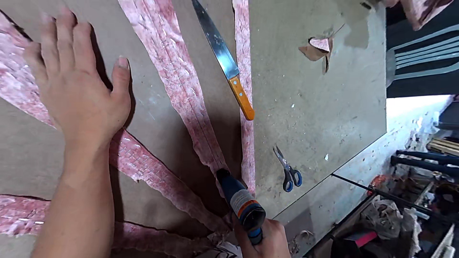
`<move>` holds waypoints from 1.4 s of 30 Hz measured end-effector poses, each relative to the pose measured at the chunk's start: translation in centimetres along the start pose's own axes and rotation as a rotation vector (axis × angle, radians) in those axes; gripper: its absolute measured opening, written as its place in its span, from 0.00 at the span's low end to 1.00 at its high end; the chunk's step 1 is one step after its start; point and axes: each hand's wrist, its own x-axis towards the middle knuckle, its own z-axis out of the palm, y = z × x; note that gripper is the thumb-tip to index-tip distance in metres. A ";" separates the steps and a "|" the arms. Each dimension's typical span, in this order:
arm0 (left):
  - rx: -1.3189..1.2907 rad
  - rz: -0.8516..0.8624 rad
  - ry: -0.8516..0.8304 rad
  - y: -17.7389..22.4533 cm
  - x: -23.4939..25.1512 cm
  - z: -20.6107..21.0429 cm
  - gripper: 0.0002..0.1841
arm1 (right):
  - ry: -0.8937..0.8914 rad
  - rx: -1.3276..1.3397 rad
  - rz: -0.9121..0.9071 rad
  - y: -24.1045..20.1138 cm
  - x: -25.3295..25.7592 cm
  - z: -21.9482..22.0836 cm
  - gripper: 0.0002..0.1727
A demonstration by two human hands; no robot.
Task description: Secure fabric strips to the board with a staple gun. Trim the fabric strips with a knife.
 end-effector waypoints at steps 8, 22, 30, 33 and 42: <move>-0.008 0.017 0.025 -0.2 -0.3 -0.2 0.39 | 0.011 0.002 0.044 -2.8 2.1 0.2 0.14; -0.004 0.018 0.039 -0.5 -0.2 0.1 0.39 | 0.101 0.085 -0.045 -2.5 2.6 0.1 0.11; 0.032 -0.032 -0.001 -0.3 -0.1 0.3 0.42 | 0.152 -0.021 -0.071 5.0 -6.2 -0.6 0.19; 0.040 -0.054 -0.014 0.1 -0.2 0.1 0.44 | 0.117 -0.080 -0.029 6.2 -7.5 0.5 0.19; 0.077 -0.073 -0.021 0.5 -0.2 0.3 0.43 | 0.164 -0.054 -0.040 6.6 -7.2 2.3 0.23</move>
